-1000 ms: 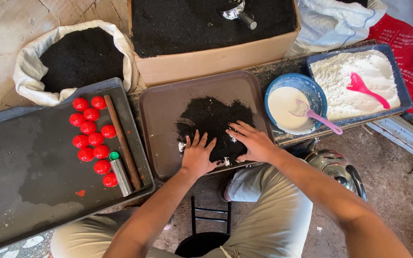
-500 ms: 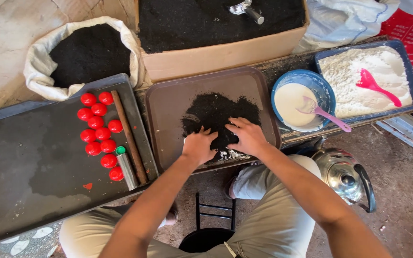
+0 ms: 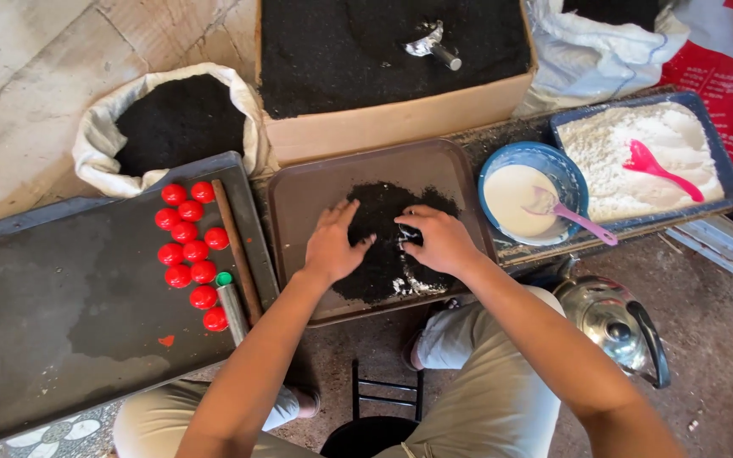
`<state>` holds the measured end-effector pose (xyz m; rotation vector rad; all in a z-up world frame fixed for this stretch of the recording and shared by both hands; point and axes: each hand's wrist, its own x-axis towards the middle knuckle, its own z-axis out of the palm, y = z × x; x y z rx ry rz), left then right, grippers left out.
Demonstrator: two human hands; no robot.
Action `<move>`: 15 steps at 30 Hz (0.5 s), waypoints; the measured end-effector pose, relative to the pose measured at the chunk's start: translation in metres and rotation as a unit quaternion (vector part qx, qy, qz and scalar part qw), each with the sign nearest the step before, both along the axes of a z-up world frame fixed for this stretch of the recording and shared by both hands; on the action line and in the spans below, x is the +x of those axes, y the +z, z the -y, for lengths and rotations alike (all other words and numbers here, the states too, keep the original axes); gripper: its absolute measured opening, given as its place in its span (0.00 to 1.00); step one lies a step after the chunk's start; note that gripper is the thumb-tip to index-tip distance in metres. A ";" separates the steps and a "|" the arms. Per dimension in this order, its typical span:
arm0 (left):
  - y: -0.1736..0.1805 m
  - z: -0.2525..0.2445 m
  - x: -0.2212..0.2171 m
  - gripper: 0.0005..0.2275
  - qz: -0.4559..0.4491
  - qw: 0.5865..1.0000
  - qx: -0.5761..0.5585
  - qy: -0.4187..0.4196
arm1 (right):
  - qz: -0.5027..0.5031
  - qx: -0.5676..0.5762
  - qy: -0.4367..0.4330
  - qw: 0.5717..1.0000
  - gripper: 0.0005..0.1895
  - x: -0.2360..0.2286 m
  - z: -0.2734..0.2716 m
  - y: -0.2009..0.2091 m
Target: Mixing a liquid binder into charcoal powder using a spoon and manual hand-mixing techniques.
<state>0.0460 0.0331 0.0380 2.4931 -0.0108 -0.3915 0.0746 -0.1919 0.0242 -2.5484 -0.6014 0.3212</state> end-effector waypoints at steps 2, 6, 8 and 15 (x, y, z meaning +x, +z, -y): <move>-0.007 0.011 0.010 0.33 -0.041 0.998 -0.035 0.027 | 0.032 -0.012 -0.041 0.999 0.21 0.010 0.017 -0.040; -0.002 0.040 0.014 0.32 -0.122 0.987 -0.094 0.054 | 0.102 -0.001 -0.133 0.986 0.15 0.013 0.031 -0.065; -0.013 0.051 0.006 0.36 -0.111 0.991 -0.079 0.014 | 0.002 -0.011 -0.151 0.988 0.23 0.006 0.028 -0.050; -0.111 0.044 -0.037 0.29 0.141 0.989 -0.025 -0.049 | -0.109 0.088 -0.155 0.978 0.28 -0.018 -0.005 -0.069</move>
